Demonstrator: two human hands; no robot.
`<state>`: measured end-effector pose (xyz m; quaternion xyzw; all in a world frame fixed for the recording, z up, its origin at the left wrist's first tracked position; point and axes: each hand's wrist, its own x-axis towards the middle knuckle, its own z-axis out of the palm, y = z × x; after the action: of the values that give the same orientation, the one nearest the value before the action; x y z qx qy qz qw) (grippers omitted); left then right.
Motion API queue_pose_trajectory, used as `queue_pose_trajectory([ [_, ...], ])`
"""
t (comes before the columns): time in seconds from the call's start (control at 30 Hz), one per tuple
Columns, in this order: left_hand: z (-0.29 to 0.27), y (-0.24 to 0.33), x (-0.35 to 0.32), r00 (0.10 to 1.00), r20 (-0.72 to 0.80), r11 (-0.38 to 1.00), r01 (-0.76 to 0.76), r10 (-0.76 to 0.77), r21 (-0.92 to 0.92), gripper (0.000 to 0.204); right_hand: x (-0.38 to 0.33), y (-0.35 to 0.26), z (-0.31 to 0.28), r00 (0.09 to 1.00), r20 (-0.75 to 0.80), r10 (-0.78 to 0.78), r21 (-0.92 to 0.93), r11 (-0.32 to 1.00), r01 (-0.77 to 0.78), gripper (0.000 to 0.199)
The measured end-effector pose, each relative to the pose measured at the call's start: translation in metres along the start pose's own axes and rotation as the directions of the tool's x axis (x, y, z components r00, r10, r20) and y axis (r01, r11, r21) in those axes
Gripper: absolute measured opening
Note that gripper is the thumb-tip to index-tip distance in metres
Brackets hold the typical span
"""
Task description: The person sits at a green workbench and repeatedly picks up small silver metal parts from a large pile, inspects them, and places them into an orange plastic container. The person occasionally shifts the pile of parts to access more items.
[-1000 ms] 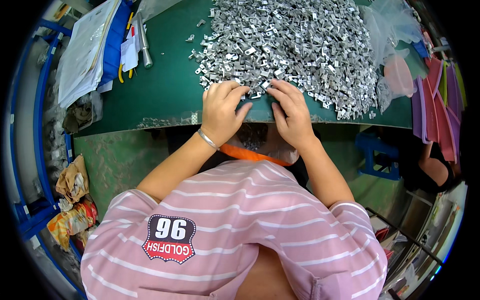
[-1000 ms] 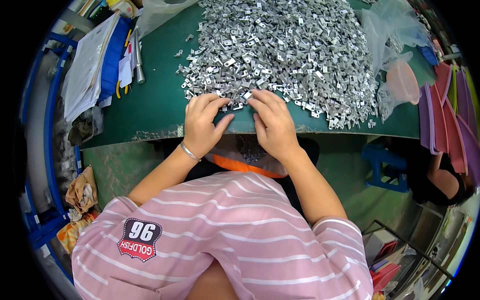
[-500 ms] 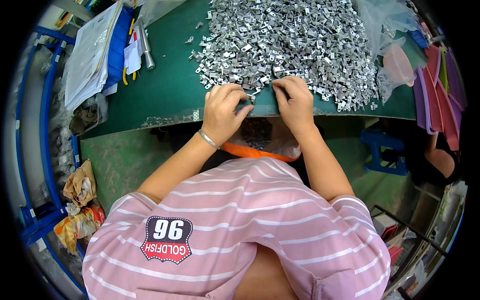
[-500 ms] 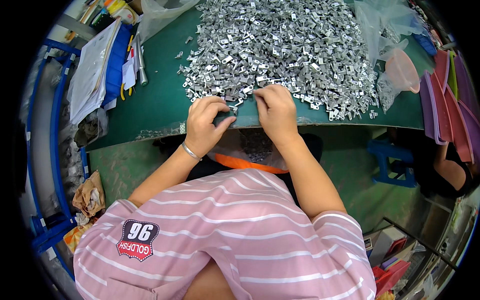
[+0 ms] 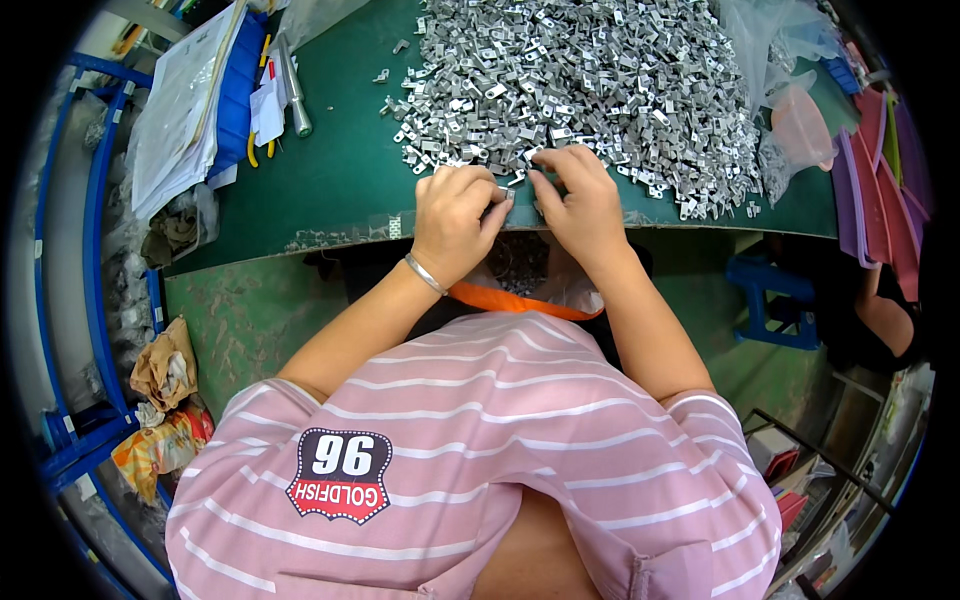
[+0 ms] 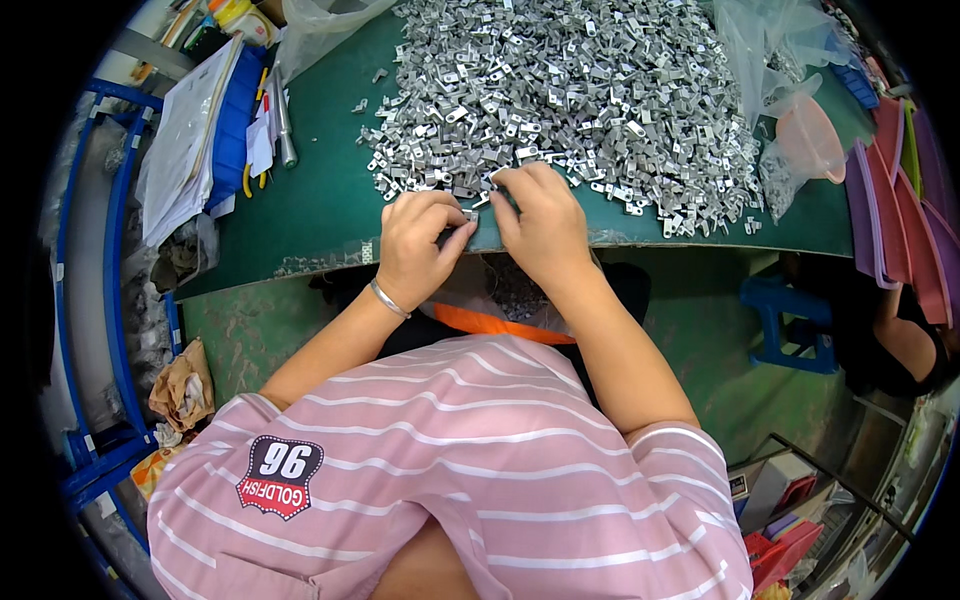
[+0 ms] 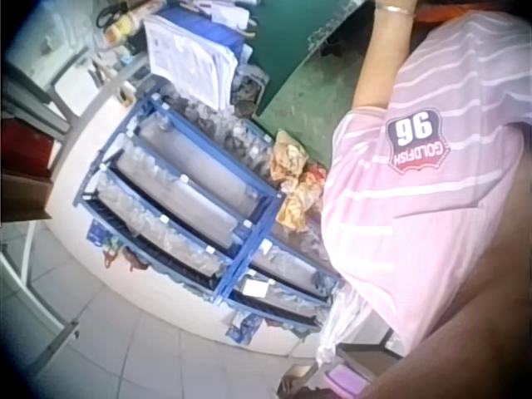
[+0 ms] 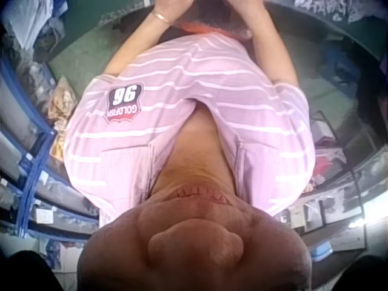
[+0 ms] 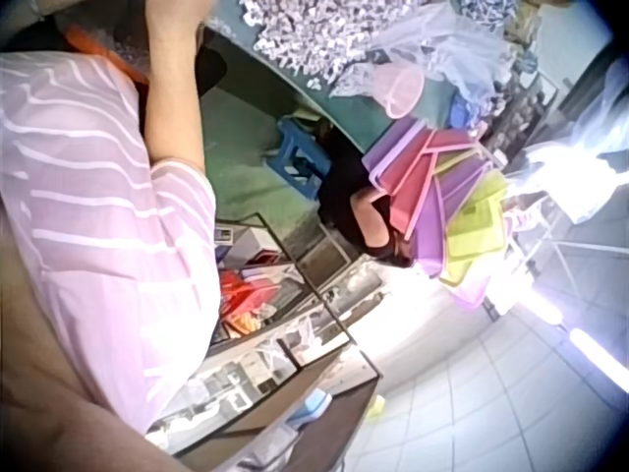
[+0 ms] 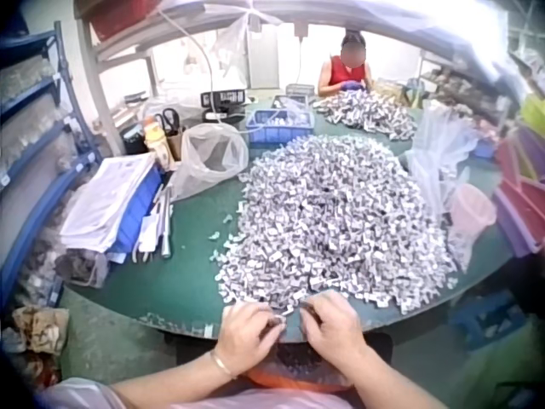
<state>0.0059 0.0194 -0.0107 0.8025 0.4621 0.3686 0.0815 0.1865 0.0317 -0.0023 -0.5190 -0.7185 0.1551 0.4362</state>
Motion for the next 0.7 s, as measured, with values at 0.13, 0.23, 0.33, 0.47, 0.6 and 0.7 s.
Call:
queue_pose_trajectory([
  [0.13,-0.002,-0.001,-0.001,1.000,-0.004,1.000,0.005,-0.005,-0.018,0.017,0.005,0.009,0.009,0.997,-0.033,-0.069,-0.128,0.990,0.064,0.010],
  [0.23,-0.002,0.003,-0.001,0.999,-0.006,0.999,0.038,-0.038,-0.020,0.018,0.004,0.019,0.004,0.992,-0.059,-0.108,-0.154,0.983,0.098,0.009],
  [0.33,0.001,0.004,0.002,0.999,0.009,0.998,0.030,-0.031,0.051,0.018,0.001,0.013,-0.009,0.997,-0.048,0.059,0.011,0.998,-0.059,0.007],
  [0.47,0.003,0.008,0.003,0.999,0.020,0.997,0.045,-0.047,0.064,0.019,-0.001,0.007,-0.029,0.813,0.271,0.515,0.128,0.818,-0.561,0.009],
  [0.6,0.005,0.011,0.004,0.999,-0.023,0.999,0.036,-0.036,0.039,0.021,-0.006,0.016,-0.036,0.957,0.130,0.259,-0.072,0.965,-0.251,0.011],
  [0.7,0.006,0.008,0.003,1.000,-0.007,0.999,-0.016,0.016,0.048,0.021,-0.008,0.018,-0.044,0.971,0.127,0.202,0.082,0.974,-0.213,0.018],
])
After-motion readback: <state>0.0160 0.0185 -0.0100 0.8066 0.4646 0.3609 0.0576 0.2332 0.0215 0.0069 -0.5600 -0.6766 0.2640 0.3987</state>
